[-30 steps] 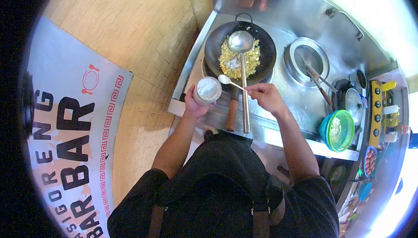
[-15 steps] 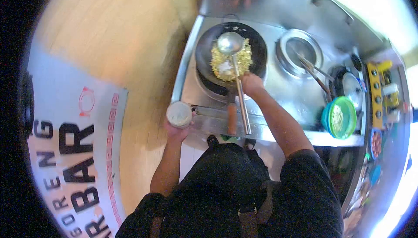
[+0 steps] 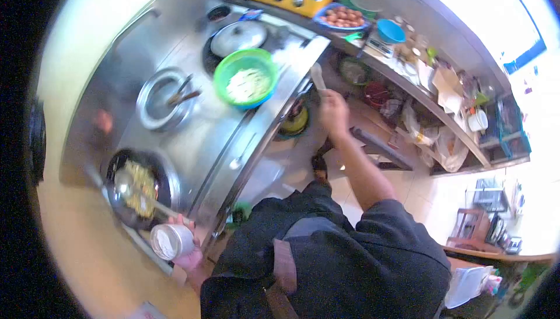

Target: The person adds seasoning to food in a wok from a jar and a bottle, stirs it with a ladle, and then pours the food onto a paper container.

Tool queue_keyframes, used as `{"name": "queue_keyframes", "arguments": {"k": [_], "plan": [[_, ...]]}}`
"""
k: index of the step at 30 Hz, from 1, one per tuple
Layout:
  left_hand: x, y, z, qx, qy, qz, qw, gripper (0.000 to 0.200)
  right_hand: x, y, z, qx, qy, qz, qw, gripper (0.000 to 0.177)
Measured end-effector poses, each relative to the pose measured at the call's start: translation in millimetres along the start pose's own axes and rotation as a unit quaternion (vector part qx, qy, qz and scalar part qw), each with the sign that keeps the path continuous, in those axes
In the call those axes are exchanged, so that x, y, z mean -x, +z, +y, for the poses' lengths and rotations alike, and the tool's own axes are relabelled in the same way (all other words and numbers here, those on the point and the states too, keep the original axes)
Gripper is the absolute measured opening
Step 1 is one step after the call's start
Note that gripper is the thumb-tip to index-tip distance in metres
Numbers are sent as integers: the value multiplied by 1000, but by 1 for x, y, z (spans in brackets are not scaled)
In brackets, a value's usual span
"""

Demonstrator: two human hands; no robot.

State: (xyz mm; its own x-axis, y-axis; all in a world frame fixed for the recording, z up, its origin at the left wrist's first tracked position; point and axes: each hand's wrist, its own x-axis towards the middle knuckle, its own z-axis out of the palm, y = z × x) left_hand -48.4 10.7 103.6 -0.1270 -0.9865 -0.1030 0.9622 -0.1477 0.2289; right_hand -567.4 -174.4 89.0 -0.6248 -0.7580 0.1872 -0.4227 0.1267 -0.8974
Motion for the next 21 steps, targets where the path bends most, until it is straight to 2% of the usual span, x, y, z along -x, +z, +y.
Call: {"name": "queue_keyframes", "arguments": {"k": [1,2,3,7,8,9,11,12,14,15,17,19,21], "plan": [[-18,5,-29,9,-25,-18,999,73,-45,-44,54,26,36,81,996,23],[-38,15,-59,50,-54,8,997,73,-87,-87,118,33,103,123,986,24],[-57,18,-90,50,-73,-5,996,73,-126,-124,165,37,169,166,971,26],[-145,44,-231,38,-167,21,985,73,-244,-187,248,104,240,197,945,27],[-163,51,-260,44,-199,47,978,74,-274,-187,267,144,210,199,946,28],[-186,55,-289,39,-210,46,976,74,-310,-191,281,185,174,200,946,31],[-224,58,-342,27,-320,35,947,74,-359,-205,292,223,183,118,950,39],[-243,57,-366,-11,-343,30,939,74,-369,-214,296,224,191,121,948,39],[-279,75,-417,-16,-385,29,922,76,-391,-235,287,425,176,209,863,47],[-295,82,-440,-17,-420,29,907,78,-399,-246,291,425,181,211,862,47],[-321,80,-480,-13,-457,19,889,80,-413,-269,306,454,197,50,868,59],[-342,78,-521,-19,-489,-4,872,80,-422,-272,315,460,178,56,868,62],[-360,81,-558,-57,-512,-21,857,76,-428,-274,319,424,201,74,880,59]]}}
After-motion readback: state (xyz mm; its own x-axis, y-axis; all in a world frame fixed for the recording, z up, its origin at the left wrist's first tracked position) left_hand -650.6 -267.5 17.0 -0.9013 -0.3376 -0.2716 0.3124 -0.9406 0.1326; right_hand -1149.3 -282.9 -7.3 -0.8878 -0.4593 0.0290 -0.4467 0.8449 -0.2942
